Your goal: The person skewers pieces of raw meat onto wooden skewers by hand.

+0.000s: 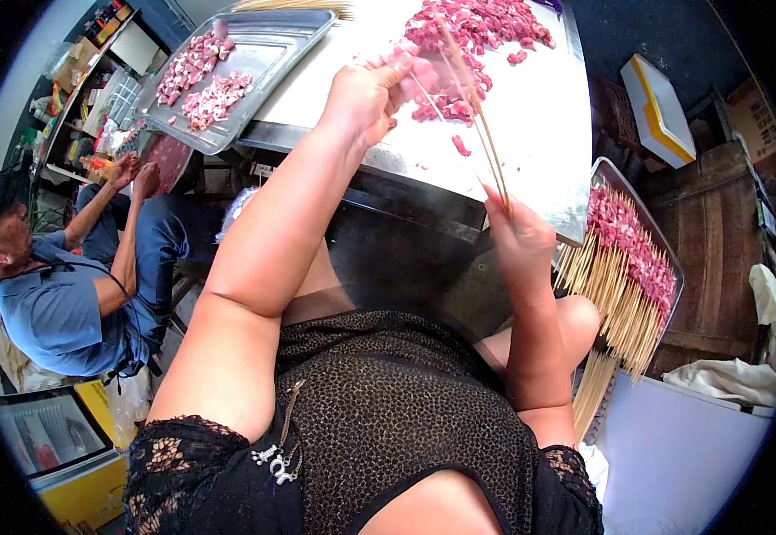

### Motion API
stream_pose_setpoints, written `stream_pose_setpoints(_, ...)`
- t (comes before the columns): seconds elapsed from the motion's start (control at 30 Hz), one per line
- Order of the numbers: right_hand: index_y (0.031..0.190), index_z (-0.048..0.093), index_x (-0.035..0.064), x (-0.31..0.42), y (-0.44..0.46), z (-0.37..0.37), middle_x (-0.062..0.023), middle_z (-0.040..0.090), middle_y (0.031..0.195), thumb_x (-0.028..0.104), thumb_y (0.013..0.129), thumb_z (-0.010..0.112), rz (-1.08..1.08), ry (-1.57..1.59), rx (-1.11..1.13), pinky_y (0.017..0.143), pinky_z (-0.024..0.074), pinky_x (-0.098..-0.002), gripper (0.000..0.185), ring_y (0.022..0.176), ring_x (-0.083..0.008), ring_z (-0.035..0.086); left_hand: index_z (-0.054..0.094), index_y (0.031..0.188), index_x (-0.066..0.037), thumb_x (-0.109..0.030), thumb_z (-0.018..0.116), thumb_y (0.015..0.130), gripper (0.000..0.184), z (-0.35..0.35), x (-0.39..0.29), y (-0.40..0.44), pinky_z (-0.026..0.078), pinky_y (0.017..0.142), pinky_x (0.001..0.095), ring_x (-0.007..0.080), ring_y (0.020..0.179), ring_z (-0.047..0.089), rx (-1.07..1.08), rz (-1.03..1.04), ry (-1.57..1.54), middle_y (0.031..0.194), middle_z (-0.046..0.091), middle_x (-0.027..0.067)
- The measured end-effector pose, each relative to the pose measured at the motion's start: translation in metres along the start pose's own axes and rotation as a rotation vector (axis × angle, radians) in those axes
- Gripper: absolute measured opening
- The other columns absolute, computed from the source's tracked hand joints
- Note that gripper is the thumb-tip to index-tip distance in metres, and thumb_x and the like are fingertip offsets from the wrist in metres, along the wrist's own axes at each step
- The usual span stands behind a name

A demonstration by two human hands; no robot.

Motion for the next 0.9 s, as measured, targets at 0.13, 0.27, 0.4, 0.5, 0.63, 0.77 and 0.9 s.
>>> stream_pose_setpoints(0.13,0.102,0.066,0.0026,-0.011,-0.004,-0.001,0.0022,0.049,0.06,0.007,0.084,0.061,0.192,0.163,0.012,0.049,0.0342,-0.0198,0.019,0.056,-0.0039,0.041,0.051,0.109,0.003,-0.011,0.046,0.093,0.023,-0.015,-0.003,0.015,0.054,0.078,0.0338,0.0253,0.093,0.062,0.035,0.122,-0.23,0.103,0.061,0.0184)
stream_pose_setpoints(0.27,0.102,0.066,0.0018,-0.013,-0.007,-0.002,0.0049,0.048,0.061,0.006,0.084,0.061,0.25,0.266,0.012,0.049,0.0333,-0.0191,0.019,0.056,-0.0027,0.04,0.046,0.115,0.005,-0.013,0.041,0.095,0.027,-0.005,-0.008,0.002,0.053,0.084,0.0365,0.0283,0.104,0.058,0.135,0.084,-0.217,0.113,0.056,0.0214)
stream_pose_setpoints(0.4,0.102,0.066,0.002,-0.012,-0.006,-0.002,0.0054,0.046,0.06,0.006,0.084,0.061,0.233,0.221,0.035,0.049,0.0328,-0.0185,0.019,0.056,-0.0024,0.039,0.046,0.116,0.004,-0.015,0.042,0.095,0.029,-0.003,-0.008,-0.001,0.053,0.083,0.033,0.0272,0.101,0.06,0.194,0.07,-0.241,0.114,0.056,0.0208)
stream_pose_setpoints(0.5,0.102,0.066,0.0019,-0.011,-0.006,-0.002,0.006,0.046,0.06,0.007,0.084,0.061,0.234,0.199,0.043,0.049,0.0326,-0.0182,0.019,0.056,-0.0021,0.039,0.046,0.116,0.004,-0.016,0.043,0.095,0.029,-0.003,-0.01,-0.003,0.053,0.082,0.0318,0.0265,0.099,0.061,0.178,0.044,-0.229,0.112,0.058,0.0194)
stream_pose_setpoints(0.63,0.102,0.066,0.0021,-0.008,-0.005,-0.003,0.0067,0.046,0.061,0.007,0.084,0.06,0.223,0.182,0.038,0.05,0.0323,-0.0177,0.019,0.057,-0.0016,0.039,0.046,0.115,0.004,-0.016,0.045,0.094,0.029,-0.003,-0.01,-0.004,0.053,0.082,0.0311,0.0263,0.097,0.062,0.203,0.021,-0.18,0.111,0.058,0.0192)
stream_pose_setpoints(0.77,0.102,0.066,0.002,-0.011,-0.005,-0.001,0.007,0.047,0.061,0.007,0.084,0.06,0.239,0.206,0.049,0.05,0.0324,-0.0173,0.019,0.057,-0.0015,0.039,0.048,0.113,0.005,-0.014,0.046,0.093,0.027,0.0,-0.009,-0.008,0.053,0.083,0.0327,0.0287,0.098,0.061,0.228,0.032,-0.185,0.109,0.059,0.0209)
stream_pose_setpoints(0.9,0.102,0.066,0.0012,-0.014,-0.005,0.004,0.0068,0.047,0.062,0.007,0.085,0.06,0.228,0.224,0.05,0.051,0.0329,-0.0169,0.019,0.058,-0.0012,0.04,0.051,0.109,0.005,-0.012,0.046,0.093,0.024,0.001,-0.004,-0.006,0.052,0.085,0.0358,0.0309,0.099,0.061,0.234,0.029,-0.212,0.107,0.059,0.0219)
Point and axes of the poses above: each hand's wrist, its own y-axis towards the middle knuckle, its own z-axis out of the palm, x = y × z, the point moved 3 cm from there along y, towards the middle knuckle
